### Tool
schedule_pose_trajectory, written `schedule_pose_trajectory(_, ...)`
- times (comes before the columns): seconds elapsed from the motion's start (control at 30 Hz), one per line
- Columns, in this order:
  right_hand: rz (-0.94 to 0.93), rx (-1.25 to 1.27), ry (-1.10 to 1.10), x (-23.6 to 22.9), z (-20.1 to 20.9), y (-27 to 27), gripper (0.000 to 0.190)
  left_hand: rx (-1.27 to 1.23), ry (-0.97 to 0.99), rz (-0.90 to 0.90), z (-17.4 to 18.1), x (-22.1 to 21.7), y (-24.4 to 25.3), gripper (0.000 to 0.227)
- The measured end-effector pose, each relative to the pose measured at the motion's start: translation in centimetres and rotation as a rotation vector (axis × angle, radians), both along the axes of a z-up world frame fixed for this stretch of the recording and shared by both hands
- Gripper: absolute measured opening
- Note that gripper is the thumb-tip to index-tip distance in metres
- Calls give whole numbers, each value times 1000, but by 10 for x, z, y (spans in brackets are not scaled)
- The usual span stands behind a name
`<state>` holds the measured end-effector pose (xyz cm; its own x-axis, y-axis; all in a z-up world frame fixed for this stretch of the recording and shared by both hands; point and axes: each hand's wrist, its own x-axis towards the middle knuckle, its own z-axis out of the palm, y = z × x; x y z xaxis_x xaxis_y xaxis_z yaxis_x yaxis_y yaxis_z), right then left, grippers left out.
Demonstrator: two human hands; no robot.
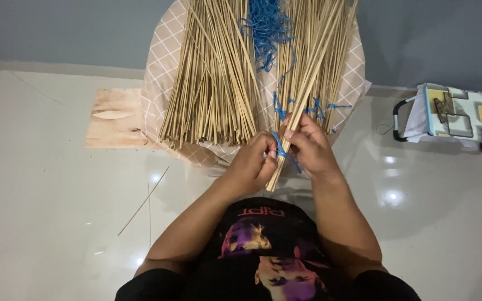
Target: Gathering thin bamboo sticks into bundles and securing them with blue plastic ties
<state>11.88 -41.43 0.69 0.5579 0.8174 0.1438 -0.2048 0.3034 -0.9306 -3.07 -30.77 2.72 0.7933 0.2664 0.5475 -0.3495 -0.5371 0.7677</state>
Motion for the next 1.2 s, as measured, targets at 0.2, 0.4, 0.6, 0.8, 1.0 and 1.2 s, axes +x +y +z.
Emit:
schedule_pose_trajectory(0.2,7,-31,-110,2,0,4,33,85,19,-4,1,-5,12,11)
schedule_pose_trajectory(0.4,28,-34,-156,9,-11,3,28,154,47,41,16,-11,9,4)
schedule_pose_trajectory(0.6,138,82,-88,2,-20,3,25,-441,118,107,0,2,-7,11)
schedule_pose_trajectory(0.8,130,255,-91,0,-16,-2,22,-1255,368,-153,-79,22,31,10)
schedule_pose_trajectory(1.0,-38,333,-66,19,-8,-16,24,-1498,543,-683,-82,1,13,15)
schedule_pose_trajectory(1.2,-62,326,-84,13,-3,-16,24,-1551,544,-720,-111,-18,14,25)
